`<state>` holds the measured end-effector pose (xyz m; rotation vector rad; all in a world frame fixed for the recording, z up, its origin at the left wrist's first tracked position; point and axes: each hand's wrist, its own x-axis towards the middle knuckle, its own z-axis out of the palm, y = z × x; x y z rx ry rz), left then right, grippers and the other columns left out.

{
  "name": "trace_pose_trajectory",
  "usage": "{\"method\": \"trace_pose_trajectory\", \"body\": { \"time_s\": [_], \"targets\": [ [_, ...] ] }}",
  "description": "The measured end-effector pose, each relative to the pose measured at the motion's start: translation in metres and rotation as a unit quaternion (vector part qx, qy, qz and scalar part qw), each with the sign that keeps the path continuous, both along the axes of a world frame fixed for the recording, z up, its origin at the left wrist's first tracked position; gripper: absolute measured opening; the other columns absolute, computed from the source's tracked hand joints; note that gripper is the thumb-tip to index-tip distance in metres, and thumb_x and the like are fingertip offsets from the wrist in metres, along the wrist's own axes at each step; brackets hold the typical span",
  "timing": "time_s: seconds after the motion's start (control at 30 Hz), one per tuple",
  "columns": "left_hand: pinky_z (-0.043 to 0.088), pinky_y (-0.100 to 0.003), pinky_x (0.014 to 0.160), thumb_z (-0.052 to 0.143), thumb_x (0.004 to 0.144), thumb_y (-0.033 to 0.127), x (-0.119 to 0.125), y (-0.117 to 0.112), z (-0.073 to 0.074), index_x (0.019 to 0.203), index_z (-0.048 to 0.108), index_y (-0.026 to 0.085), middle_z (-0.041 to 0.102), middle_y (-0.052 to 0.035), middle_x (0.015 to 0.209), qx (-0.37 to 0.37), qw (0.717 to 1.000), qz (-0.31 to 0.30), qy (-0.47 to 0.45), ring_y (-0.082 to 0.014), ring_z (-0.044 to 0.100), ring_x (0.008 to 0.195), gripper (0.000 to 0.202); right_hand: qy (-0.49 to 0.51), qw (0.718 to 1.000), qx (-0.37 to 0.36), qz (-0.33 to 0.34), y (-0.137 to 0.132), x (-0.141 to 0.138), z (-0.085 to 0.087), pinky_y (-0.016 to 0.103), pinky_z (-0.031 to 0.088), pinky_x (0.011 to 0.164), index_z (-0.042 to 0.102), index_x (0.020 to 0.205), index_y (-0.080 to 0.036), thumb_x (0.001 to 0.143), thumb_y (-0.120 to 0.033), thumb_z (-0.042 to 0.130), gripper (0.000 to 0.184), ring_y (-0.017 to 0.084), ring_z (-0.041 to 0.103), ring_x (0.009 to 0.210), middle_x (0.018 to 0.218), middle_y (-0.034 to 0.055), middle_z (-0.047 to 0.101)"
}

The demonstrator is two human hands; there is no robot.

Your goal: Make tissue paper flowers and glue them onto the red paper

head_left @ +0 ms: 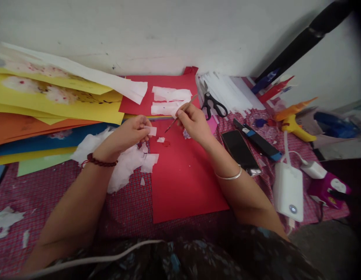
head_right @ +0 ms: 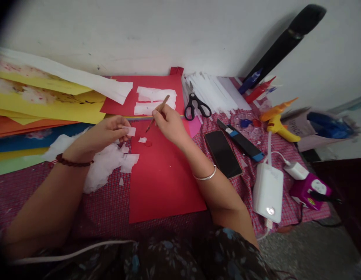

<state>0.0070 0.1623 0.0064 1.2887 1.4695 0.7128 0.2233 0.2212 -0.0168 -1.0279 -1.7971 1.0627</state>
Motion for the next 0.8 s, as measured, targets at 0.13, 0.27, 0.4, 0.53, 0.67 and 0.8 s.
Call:
{"method": "trace_pose_trajectory", "body": {
  "time_s": [0.13, 0.27, 0.4, 0.53, 0.67, 0.8],
  "targets": [
    [0.04, -0.022, 0.045, 0.064, 0.074, 0.018, -0.001, -0.002, 0.003, 0.075, 0.06, 0.018, 0.053, 0.0026, 0.06, 0.01, 1.0, -0.014, -0.021, -0.009, 0.049, 0.05, 0.005, -0.006, 1.0, 0.018, -0.006, -0.004, 0.003, 0.012, 0.028, 0.042, 0.062, 0.051, 0.086, -0.021, 0.095, -0.032, 0.05, 0.014, 0.013, 0.054, 0.065, 0.069, -0.0016, 0.056],
    [0.039, -0.023, 0.043, 0.066, 0.073, 0.024, 0.0, -0.004, 0.006, 0.081, 0.069, 0.018, 0.058, 0.0007, 0.062, 0.022, 0.999, -0.004, -0.036, -0.0097, 0.048, 0.048, 0.011, -0.007, 1.0, 0.019, -0.005, -0.012, 0.011, 0.032, 0.027, 0.042, 0.06, 0.051, 0.086, -0.021, 0.095, -0.033, 0.05, 0.015, 0.011, 0.053, 0.062, 0.069, -0.0018, 0.057],
    [0.034, -0.021, 0.043, 0.067, 0.071, 0.022, 0.004, -0.004, 0.005, 0.095, 0.069, 0.02, 0.057, 0.0025, 0.062, 0.039, 0.998, 0.006, -0.054, -0.0086, 0.046, 0.049, 0.025, 0.008, 1.0, -0.016, 0.001, -0.028, 0.02, 0.036, 0.026, 0.041, 0.054, 0.05, 0.083, -0.021, 0.093, -0.034, 0.053, 0.017, 0.009, 0.052, 0.055, 0.065, -0.0023, 0.059],
    [0.032, -0.02, 0.042, 0.07, 0.069, 0.02, 0.012, -0.004, -0.001, 0.09, 0.063, 0.019, 0.056, 0.0033, 0.06, 0.016, 0.996, 0.016, -0.085, -0.0084, 0.047, 0.048, 0.022, 0.087, 0.993, -0.07, -0.049, -0.044, 0.026, 0.011, 0.024, 0.041, 0.052, 0.051, 0.085, -0.021, 0.091, -0.043, 0.055, 0.023, 0.009, 0.052, 0.052, 0.062, -0.0039, 0.059],
    [0.039, -0.021, 0.049, 0.069, 0.068, 0.02, 0.021, -0.004, -0.011, 0.071, 0.061, 0.018, 0.058, 0.0006, 0.061, 0.029, 0.996, -0.003, -0.089, -0.0084, 0.051, 0.053, 0.01, 0.145, 0.98, -0.104, -0.088, -0.049, 0.025, -0.015, 0.023, 0.039, 0.049, 0.051, 0.084, -0.021, 0.086, -0.052, 0.059, 0.032, 0.008, 0.05, 0.049, 0.061, -0.005, 0.059],
    [0.044, -0.022, 0.055, 0.066, 0.07, 0.022, 0.029, -0.003, -0.019, 0.07, 0.062, 0.017, 0.061, -0.0005, 0.064, 0.03, 0.998, -0.021, -0.058, -0.0093, 0.054, 0.056, 0.007, 0.172, 0.976, -0.086, -0.106, -0.046, 0.024, -0.018, 0.024, 0.04, 0.05, 0.052, 0.084, -0.021, 0.086, -0.051, 0.059, 0.031, 0.008, 0.052, 0.05, 0.062, -0.0049, 0.059]
  ]
}}
